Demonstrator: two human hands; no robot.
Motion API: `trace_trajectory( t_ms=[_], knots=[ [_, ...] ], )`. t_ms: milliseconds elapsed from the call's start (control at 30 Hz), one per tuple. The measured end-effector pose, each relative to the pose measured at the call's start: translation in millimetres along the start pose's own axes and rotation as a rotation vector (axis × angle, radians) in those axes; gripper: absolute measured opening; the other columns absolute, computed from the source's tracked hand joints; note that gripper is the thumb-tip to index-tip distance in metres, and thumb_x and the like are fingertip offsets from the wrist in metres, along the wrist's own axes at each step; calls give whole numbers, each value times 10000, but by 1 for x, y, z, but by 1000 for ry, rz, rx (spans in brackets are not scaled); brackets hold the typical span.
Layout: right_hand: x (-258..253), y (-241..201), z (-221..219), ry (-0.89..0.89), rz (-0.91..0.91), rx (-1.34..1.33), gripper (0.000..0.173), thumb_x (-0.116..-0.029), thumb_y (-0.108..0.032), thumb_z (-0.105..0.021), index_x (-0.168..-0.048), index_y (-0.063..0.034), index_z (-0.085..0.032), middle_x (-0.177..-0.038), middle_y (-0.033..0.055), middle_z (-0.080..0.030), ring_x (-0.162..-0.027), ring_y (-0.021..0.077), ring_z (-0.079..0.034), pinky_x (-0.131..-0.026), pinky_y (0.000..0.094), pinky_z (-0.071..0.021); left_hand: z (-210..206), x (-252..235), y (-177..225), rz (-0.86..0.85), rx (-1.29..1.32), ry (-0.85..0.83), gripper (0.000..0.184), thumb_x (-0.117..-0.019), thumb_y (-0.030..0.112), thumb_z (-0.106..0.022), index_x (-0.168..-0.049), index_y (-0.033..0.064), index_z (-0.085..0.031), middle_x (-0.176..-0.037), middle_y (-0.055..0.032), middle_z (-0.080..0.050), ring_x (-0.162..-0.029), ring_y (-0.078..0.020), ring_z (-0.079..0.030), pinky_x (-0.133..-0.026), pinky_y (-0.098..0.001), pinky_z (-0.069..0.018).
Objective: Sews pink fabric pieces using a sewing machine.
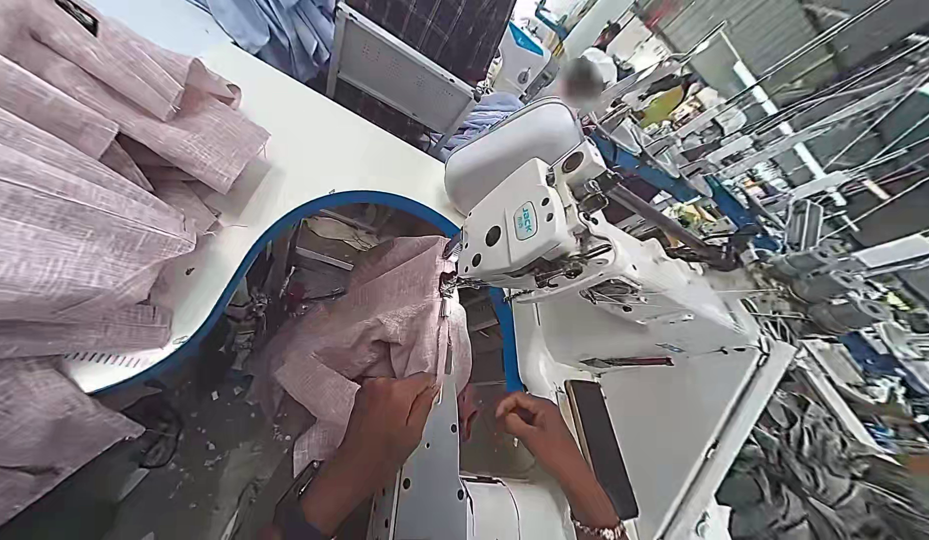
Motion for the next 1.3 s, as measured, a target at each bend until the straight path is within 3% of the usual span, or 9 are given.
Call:
trace_trajectory(
  t_ms=[133,367,433,533,667,967,1067,1133,1300],
  knots=[
    [-9,-65,-46,-182,-190,393,434,-961,-300,-653,-1279,-5,-641,-1080,215,-721,-1036,401,-695,-902,608,-514,-7,1,10,-12,-39,-14,302,-993,214,-500,-840,59,-709,-535,-29,-522,-472,-164,-524,-479,-359,-416],
    [-27,-36,-59,-472,-287,497,370,-1010,-299,-594,-1025,57,-695,-1079,268,-688,-1075,429,-658,-904,621,-493,-6,13,3,59,-36,3,303,-1012,209,-498,-912,51,-736,-597,-17,-564,-528,-129,-539,-528,-318,-446],
    [-8,-16,-45,-306,-56,207,322,-992,-237,-613,-884,46,-722,-877,204,-708,-882,340,-684,-843,562,-505,-6,17,1,93,4,-13,300,-1024,214,-498,-930,56,-735,-613,-2,-565,-539,-101,-525,-542,-298,-437],
    [25,-6,-13,194,55,-516,218,-923,-48,-566,-762,-76,-712,-719,-43,-684,-698,18,-649,-723,228,-558,-6,13,-1,115,44,-5,294,-1025,212,-503,-959,57,-743,-638,11,-582,-555,-70,-520,-560,-274,-434],
    [43,-14,-17,523,-72,-1250,330,-929,-43,-380,-765,-150,-646,-715,-56,-706,-672,11,-677,-653,204,-581,-7,11,-1,115,42,-12,297,-1027,208,-503,-1004,56,-758,-667,15,-613,-573,-48,-527,-577,-260,-440],
    [50,-33,17,760,70,-1230,389,-957,-17,-332,-723,-188,-592,-707,-90,-657,-686,2,-643,-665,189,-556,-7,20,-2,144,58,40,296,-1027,227,-515,-992,65,-760,-705,23,-643,-605,-31,-549,-600,-254,-458],
    [71,-54,-11,582,70,-1261,375,-905,-100,-447,-651,-280,-658,-672,-141,-649,-648,-32,-617,-622,177,-520,-6,23,2,83,83,98,291,-1009,214,-538,-1007,59,-784,-731,5,-704,-615,-17,-600,-606,-232,-491],
    [86,-64,-46,405,87,-1157,313,-909,-154,-530,-675,-288,-689,-643,-153,-641,-595,-62,-596,-560,148,-500,-7,25,2,38,90,145,293,-1000,206,-546,-986,45,-790,-713,-5,-705,-593,-10,-593,-585,-212,-483],
    [103,-83,-47,444,302,21,287,-886,-243,-557,-649,-83,-557,-457,-19,-420,-378,37,-405,-371,217,-307,-10,23,1,28,68,144,288,-991,198,-538,-971,56,-787,-661,17,-666,-540,6,-537,-538,-183,-439]
  ],
)
Point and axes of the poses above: each hand's wrist, its own x-axis away from the middle knuckle, its own z-axis out of the back of the hand, y = z × x, the point moved 6 cm from there along -x, towards the middle knuckle
